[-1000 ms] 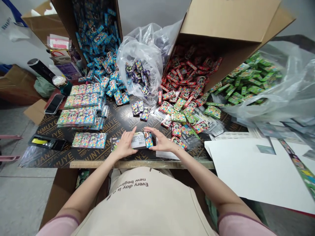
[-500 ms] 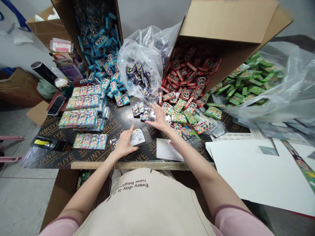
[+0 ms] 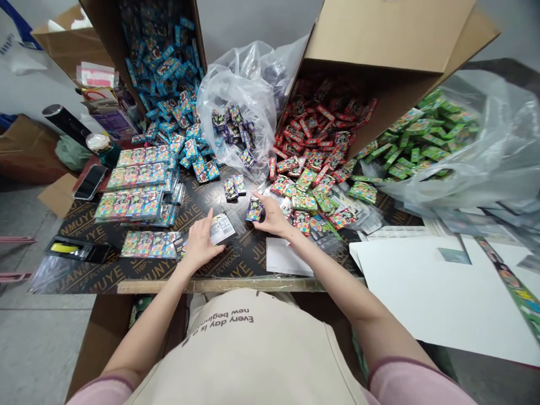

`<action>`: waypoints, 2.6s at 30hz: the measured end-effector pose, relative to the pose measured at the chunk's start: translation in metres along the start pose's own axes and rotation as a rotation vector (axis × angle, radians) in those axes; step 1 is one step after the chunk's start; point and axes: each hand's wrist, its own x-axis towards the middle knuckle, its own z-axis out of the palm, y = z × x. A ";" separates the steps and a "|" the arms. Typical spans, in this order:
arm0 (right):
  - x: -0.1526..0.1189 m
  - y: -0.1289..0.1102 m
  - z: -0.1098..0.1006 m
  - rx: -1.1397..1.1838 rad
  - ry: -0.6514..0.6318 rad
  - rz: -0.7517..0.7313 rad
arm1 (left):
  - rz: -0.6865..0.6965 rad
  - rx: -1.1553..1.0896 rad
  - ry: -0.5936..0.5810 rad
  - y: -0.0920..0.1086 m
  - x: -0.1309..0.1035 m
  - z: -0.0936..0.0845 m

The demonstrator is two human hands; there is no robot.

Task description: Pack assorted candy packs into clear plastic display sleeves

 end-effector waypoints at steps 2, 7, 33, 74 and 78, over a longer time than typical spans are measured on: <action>-0.003 0.004 0.003 -0.115 -0.101 0.021 | 0.008 0.003 -0.005 -0.001 -0.001 0.001; 0.015 -0.006 0.008 -0.303 -0.295 -0.018 | 0.025 0.013 -0.010 0.004 -0.005 0.003; -0.021 -0.051 -0.016 0.693 0.052 -0.174 | -0.094 -0.553 -0.061 0.024 -0.003 -0.017; -0.025 -0.067 -0.021 0.224 0.035 -0.237 | 0.147 -0.212 0.027 0.012 0.006 -0.011; -0.029 -0.050 -0.024 0.203 0.000 -0.127 | 0.133 -0.213 0.024 0.012 0.004 -0.007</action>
